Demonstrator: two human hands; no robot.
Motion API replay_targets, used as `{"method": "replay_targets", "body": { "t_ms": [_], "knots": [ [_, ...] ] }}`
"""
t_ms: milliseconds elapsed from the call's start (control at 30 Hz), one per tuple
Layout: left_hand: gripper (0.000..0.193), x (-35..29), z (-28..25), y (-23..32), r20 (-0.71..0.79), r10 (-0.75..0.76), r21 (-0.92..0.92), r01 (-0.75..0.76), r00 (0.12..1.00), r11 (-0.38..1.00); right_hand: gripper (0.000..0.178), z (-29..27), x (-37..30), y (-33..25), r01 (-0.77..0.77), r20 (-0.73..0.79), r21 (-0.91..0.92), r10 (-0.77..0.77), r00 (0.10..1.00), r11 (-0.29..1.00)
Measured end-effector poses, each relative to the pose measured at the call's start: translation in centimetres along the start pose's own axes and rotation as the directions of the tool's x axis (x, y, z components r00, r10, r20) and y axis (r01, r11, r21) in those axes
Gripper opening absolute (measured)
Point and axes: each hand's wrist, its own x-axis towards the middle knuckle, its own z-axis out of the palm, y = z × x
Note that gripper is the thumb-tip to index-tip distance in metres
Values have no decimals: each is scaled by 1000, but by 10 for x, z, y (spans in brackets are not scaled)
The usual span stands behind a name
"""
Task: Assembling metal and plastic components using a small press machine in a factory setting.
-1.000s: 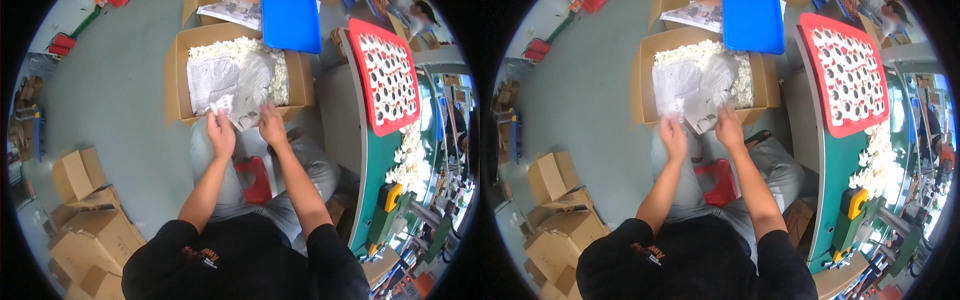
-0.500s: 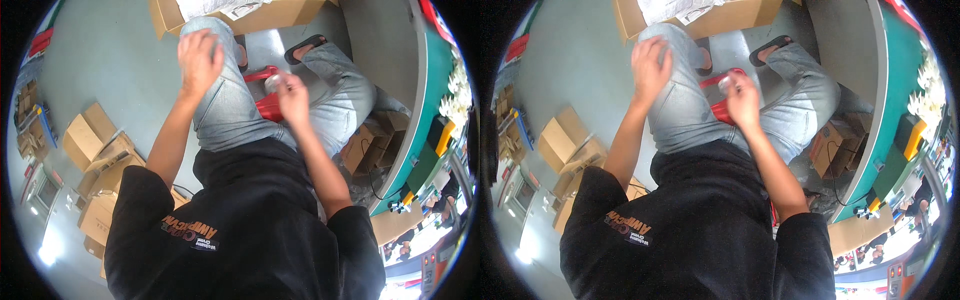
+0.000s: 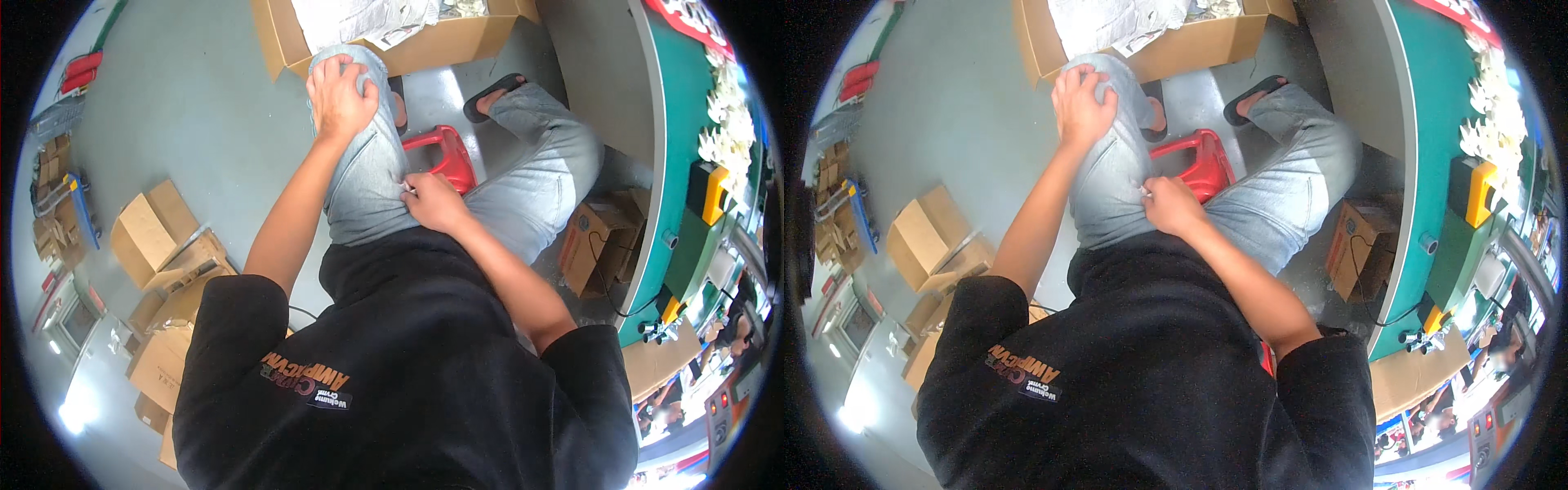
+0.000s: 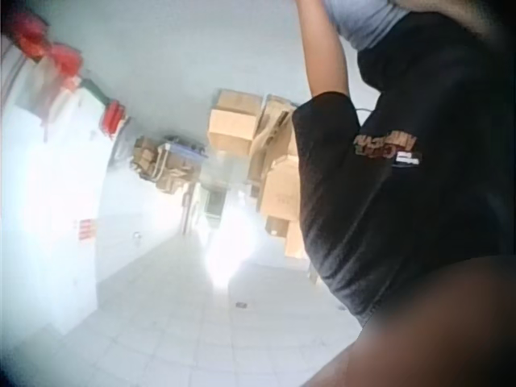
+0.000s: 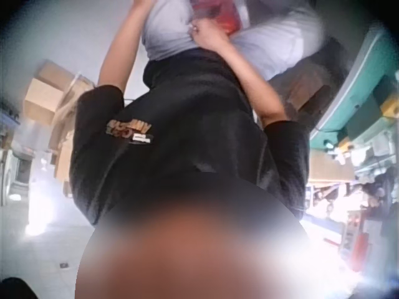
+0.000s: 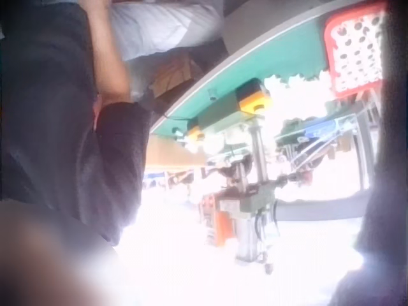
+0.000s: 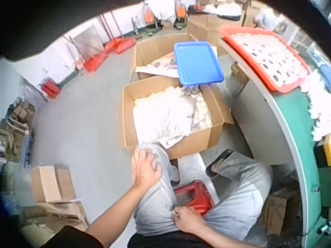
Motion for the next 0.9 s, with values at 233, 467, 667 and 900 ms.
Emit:
{"method": "replay_targets", "body": {
  "t_ms": [233, 467, 667, 900],
  "knots": [
    [22, -9, 0, -3, -9, -28, -11, 28, 1000, 1000, 21, 7, -11, -5, -64, -47, 59, 67, 997, 996],
    [22, -11, 1, -10, -18, -31, -38, 30, 999, 999, 22, -1, -14, 1, -23, 110, 272, -8, 994, 962],
    [40, -5, -15, -9, 95, 135, -304, -100, 986, 948, 23, -25, -9, 2, -42, -33, 937, 207, 978, 348],
    [50, -67, -64, 67, 499, 358, -770, 215, 789, 601, 9, -39, -11, 17, -5, -65, 951, 217, 974, 311]
  ]
}}
